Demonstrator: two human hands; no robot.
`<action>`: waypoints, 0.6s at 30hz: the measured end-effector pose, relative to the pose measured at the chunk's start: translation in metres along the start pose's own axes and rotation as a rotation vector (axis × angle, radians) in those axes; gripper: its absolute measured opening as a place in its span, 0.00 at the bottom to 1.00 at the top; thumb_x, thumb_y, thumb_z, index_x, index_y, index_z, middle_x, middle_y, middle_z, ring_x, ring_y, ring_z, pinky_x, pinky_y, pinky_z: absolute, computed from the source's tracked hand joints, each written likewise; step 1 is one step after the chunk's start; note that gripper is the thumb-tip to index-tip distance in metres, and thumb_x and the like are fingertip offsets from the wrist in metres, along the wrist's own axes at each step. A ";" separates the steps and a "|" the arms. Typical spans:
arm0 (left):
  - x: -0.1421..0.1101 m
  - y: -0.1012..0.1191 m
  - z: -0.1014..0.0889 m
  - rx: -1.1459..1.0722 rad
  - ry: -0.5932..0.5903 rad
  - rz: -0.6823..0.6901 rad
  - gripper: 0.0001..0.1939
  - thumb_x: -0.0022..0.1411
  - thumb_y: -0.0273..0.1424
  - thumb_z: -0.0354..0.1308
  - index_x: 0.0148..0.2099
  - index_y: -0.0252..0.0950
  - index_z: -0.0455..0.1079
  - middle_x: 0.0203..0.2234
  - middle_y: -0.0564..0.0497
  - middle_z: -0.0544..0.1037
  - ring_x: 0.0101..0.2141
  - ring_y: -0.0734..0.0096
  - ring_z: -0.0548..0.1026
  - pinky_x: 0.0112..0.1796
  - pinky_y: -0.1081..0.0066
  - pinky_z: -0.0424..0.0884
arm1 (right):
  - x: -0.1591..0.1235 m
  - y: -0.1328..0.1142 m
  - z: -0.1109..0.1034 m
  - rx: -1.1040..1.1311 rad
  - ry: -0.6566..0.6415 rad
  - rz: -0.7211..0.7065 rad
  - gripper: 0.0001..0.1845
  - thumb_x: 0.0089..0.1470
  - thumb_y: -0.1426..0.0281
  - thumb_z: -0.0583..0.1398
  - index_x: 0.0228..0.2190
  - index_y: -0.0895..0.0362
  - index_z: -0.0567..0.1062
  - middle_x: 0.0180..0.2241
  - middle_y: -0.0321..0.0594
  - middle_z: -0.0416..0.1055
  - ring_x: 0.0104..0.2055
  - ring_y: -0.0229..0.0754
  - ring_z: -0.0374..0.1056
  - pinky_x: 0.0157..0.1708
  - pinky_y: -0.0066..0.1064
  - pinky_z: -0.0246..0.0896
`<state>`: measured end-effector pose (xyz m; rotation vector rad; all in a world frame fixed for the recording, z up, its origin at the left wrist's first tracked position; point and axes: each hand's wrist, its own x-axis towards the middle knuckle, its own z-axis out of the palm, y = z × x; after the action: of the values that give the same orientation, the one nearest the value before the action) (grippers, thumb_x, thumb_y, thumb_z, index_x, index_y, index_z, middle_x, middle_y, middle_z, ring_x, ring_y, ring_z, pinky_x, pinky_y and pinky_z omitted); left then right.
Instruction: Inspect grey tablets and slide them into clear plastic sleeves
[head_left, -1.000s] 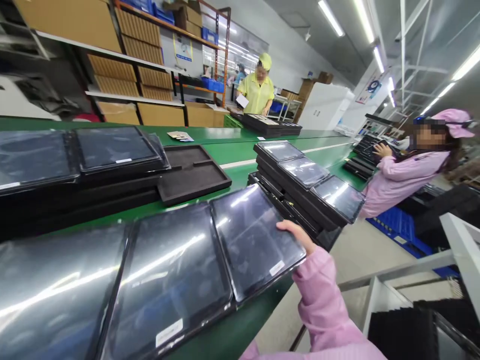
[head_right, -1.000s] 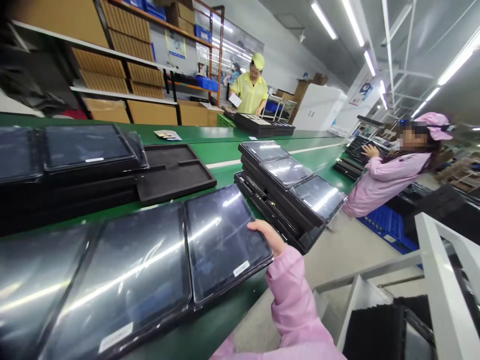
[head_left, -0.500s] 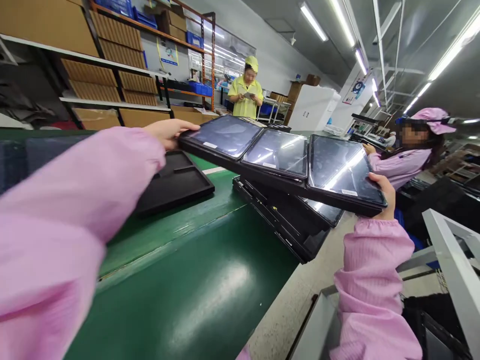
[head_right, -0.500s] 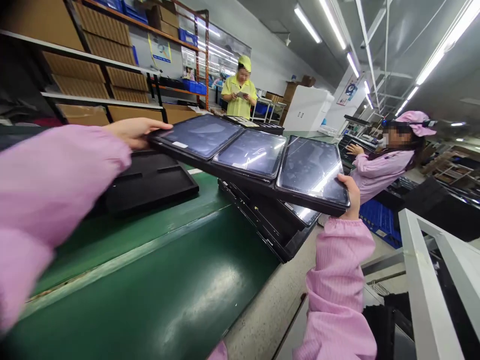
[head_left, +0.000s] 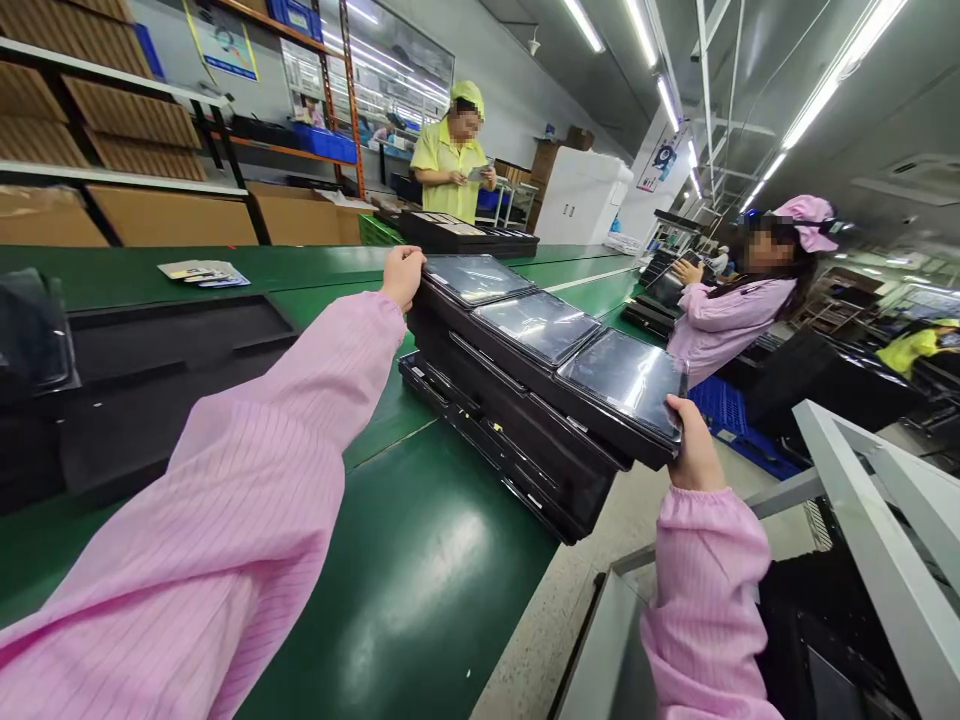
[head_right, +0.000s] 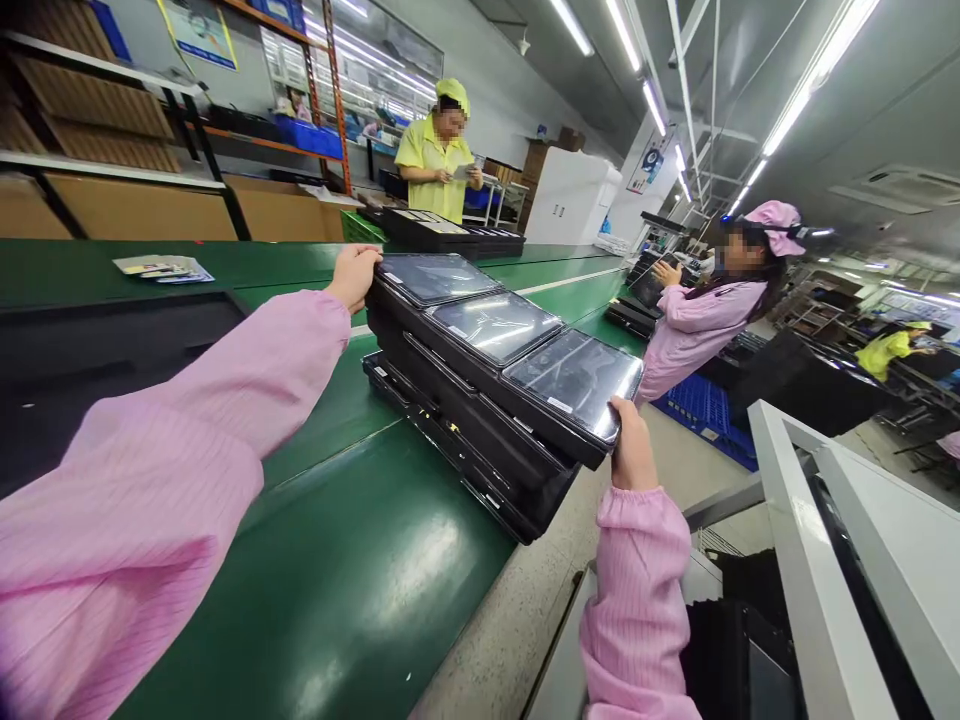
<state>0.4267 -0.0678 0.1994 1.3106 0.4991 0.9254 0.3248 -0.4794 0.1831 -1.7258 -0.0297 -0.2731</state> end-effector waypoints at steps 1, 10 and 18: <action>0.001 0.000 0.000 0.016 0.013 0.008 0.10 0.48 0.19 0.57 0.27 0.39 0.62 0.26 0.55 0.67 0.36 0.68 0.69 0.42 0.71 0.65 | -0.004 0.000 0.000 -0.024 0.001 0.015 0.18 0.37 0.49 0.59 0.21 0.50 0.64 0.17 0.32 0.67 0.23 0.43 0.68 0.22 0.32 0.64; -0.012 0.003 -0.009 0.231 0.086 0.097 0.10 0.68 0.23 0.46 0.33 0.36 0.61 0.36 0.54 0.69 0.47 0.72 0.64 0.52 0.69 0.55 | -0.024 -0.001 -0.006 -0.359 0.170 -0.014 0.20 0.46 0.55 0.61 0.13 0.50 0.62 0.14 0.31 0.54 0.22 0.39 0.50 0.24 0.31 0.45; -0.001 -0.003 -0.014 0.314 -0.032 0.120 0.11 0.70 0.22 0.43 0.36 0.32 0.64 0.39 0.55 0.73 0.45 0.75 0.64 0.47 0.75 0.57 | -0.021 0.000 0.004 -0.351 0.257 -0.069 0.21 0.47 0.56 0.58 0.14 0.49 0.55 0.16 0.31 0.54 0.26 0.41 0.51 0.29 0.33 0.47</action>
<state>0.4163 -0.0603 0.1930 1.6521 0.5619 0.9489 0.3047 -0.4725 0.1780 -2.0264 0.1561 -0.5768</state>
